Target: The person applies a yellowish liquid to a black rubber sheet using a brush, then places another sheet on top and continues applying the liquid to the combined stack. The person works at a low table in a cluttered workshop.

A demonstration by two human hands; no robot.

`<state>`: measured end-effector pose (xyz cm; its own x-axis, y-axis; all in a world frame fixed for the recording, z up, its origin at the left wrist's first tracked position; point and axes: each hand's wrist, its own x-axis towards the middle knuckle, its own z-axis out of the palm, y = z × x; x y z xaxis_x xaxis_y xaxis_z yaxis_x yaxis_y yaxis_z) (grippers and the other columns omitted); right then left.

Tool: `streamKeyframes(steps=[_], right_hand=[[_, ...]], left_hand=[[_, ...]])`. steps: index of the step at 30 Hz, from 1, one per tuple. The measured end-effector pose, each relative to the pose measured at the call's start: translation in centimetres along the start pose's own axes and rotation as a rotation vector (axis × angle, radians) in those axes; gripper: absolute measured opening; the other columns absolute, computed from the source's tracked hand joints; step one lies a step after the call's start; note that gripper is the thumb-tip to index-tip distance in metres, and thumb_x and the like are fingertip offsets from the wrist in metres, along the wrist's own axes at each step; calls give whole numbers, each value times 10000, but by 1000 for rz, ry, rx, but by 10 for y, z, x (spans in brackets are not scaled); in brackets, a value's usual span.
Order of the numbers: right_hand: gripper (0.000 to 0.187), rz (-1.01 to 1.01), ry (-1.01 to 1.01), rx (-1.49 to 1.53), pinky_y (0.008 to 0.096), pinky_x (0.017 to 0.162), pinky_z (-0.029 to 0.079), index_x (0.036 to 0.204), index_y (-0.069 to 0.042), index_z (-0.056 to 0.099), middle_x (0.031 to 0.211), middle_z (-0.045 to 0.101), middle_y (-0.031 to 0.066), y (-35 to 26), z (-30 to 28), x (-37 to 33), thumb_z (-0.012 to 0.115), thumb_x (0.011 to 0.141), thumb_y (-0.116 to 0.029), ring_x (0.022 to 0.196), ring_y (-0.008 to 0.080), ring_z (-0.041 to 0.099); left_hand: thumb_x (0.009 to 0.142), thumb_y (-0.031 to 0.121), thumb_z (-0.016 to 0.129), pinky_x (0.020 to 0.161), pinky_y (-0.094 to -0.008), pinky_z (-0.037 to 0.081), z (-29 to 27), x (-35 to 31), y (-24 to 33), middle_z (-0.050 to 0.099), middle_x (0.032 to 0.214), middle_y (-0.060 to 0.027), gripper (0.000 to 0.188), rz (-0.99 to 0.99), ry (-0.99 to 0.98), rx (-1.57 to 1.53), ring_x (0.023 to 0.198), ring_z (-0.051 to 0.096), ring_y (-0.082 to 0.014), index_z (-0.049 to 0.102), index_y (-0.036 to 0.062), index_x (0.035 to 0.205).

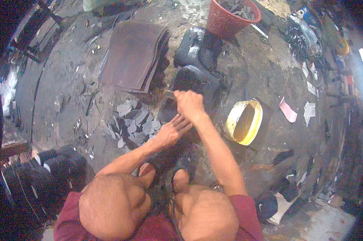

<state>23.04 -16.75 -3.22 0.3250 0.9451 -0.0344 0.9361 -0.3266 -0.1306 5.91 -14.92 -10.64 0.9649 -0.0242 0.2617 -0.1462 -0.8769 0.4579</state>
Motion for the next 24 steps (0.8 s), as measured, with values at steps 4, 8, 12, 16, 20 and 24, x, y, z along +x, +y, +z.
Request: streamKeyframes(steps=[4, 8, 12, 16, 20, 24], right_hand=[[189, -142, -41, 51, 456, 666, 596, 1029, -99, 646, 994, 711, 70, -42, 10, -34, 612, 847, -138, 936, 279, 695], [198, -231, -28, 2, 436, 689, 599, 1030, -92, 641, 1000, 704, 67, -59, 20, -58, 633, 842, -155, 940, 272, 690], [332, -72, -70, 461, 433, 743, 576, 1163, -49, 646, 998, 735, 128, -59, -5, -66, 685, 875, -210, 934, 324, 710], [277, 148, 280, 994, 302, 790, 552, 1125, -17, 691, 953, 730, 22, -3, -75, -56, 778, 872, -91, 873, 115, 657], [297, -149, 520, 676, 316, 941, 525, 1123, 15, 678, 1175, 714, 134, 61, -152, -18, 706, 832, 69, 1103, 191, 657], [382, 72, 320, 730, 315, 866, 553, 1126, -95, 735, 1100, 755, 101, 102, -124, 11, 648, 775, 27, 971, 208, 727]], left_hand=[[758, 154, 634, 1118, -450, 412, 34, -23, 26, 595, 1341, -125, 544, 139, 1, -185, 1314, 524, -310, 624, 106, 1300], [788, 159, 629, 1100, -465, 422, 48, -24, 48, 600, 1323, -153, 467, 38, -79, -422, 1247, 574, -336, 648, 88, 1249], [866, 118, 567, 1102, -472, 430, 20, -11, 59, 615, 1300, -174, 409, -23, -107, -610, 1264, 563, -353, 640, 63, 1265], [834, 64, 584, 887, -397, 581, 19, 12, 34, 500, 1479, -161, 534, 60, -85, -142, 1407, 455, -289, 554, 37, 1367], [840, 89, 603, 791, -326, 604, -7, 20, 10, 492, 1504, -138, 512, -155, -119, 90, 1425, 443, -255, 564, -17, 1340], [858, 114, 611, 755, -335, 612, 6, 17, 20, 546, 1461, -118, 449, -137, -69, 140, 1391, 488, -238, 619, 1, 1293]])
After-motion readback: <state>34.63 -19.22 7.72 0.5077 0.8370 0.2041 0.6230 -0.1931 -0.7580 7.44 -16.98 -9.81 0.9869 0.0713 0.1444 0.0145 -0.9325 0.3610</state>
